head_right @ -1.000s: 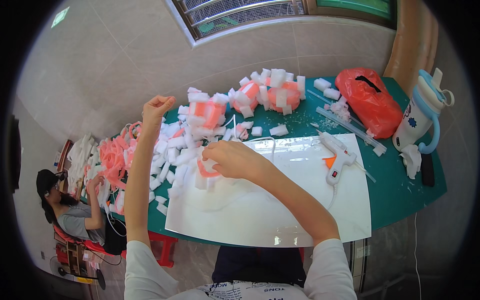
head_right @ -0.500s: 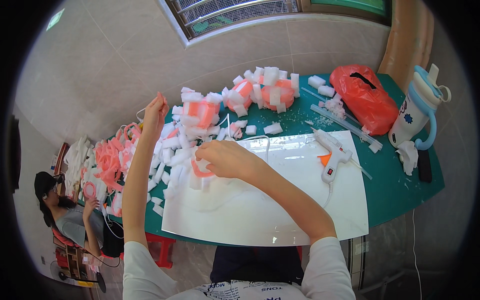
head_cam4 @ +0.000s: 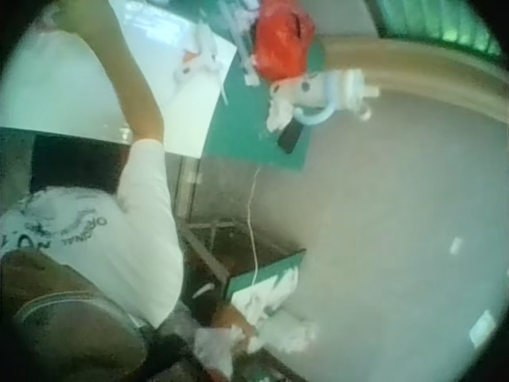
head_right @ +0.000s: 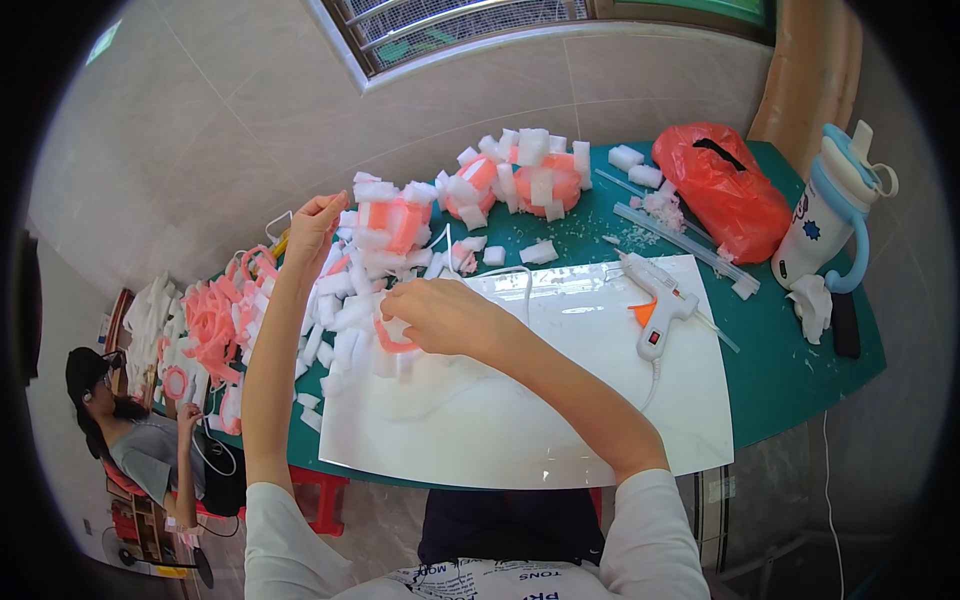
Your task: The person assembles foam structures by attaching foam blocks to foam rings by hand and using a hot glue gun.
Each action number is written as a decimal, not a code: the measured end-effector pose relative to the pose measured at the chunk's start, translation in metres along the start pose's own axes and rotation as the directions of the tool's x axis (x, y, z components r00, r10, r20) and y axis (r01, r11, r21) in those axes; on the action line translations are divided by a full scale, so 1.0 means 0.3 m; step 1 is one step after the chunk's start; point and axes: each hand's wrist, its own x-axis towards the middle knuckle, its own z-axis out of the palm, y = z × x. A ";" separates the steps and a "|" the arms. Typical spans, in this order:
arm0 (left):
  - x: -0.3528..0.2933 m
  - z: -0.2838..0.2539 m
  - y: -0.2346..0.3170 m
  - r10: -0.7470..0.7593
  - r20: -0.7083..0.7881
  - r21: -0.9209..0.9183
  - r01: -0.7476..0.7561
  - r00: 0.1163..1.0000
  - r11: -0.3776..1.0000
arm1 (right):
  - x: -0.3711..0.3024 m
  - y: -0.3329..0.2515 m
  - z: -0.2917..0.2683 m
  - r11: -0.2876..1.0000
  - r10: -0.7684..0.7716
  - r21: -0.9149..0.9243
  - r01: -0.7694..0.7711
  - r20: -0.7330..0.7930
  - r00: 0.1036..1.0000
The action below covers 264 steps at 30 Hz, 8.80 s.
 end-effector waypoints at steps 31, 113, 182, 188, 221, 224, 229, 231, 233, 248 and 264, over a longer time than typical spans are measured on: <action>-0.020 0.055 -0.047 -0.066 0.220 0.407 -0.030 0.973 0.913 | -0.001 -0.011 -0.020 0.998 0.049 -0.030 -0.048 0.044 0.998; -0.461 -0.043 -0.239 0.539 0.213 0.656 -0.528 0.815 0.539 | 0.035 -0.034 -0.025 0.971 0.224 0.075 -0.228 0.064 0.973; -0.433 -0.159 -0.248 0.133 -0.574 -0.311 -0.365 0.808 0.878 | 0.020 0.025 -0.013 0.995 0.089 0.049 -0.085 -0.077 0.993; -0.427 -0.305 -0.299 -0.022 -0.569 -0.596 -0.394 0.822 0.699 | 0.022 0.029 -0.016 0.997 0.074 0.038 -0.072 -0.083 0.994; -0.420 -0.090 -0.258 0.207 0.363 0.454 -0.366 0.909 0.812 | 0.024 0.024 -0.030 0.990 0.137 -0.004 -0.138 -0.090 0.986; -0.419 -0.097 -0.293 0.186 0.359 0.454 -0.345 0.915 0.822 | 0.023 0.034 -0.020 0.993 0.119 0.010 -0.119 -0.094 0.988; -0.418 -0.081 -0.309 0.157 0.333 0.391 -0.288 0.930 0.874 | 0.021 0.031 -0.025 0.992 0.121 -0.013 -0.123 -0.082 0.989; -0.417 -0.080 -0.320 0.197 0.319 0.390 -0.318 0.927 0.864 | 0.023 0.025 -0.029 0.991 0.132 -0.007 -0.133 -0.074 0.988; -0.418 -0.075 -0.327 0.215 0.311 0.394 -0.331 0.926 0.857 | 0.024 0.024 -0.028 0.989 0.144 -0.001 -0.145 -0.065 0.987; -0.420 -0.066 -0.341 0.231 0.312 0.432 -0.354 0.922 0.829 | 0.026 0.024 -0.035 0.994 0.107 -0.007 -0.107 -0.035 0.994; -0.417 -0.074 -0.332 0.277 0.340 0.454 -0.415 0.898 0.788 | 0.022 0.024 -0.029 0.992 0.113 -0.044 -0.118 -0.095 0.989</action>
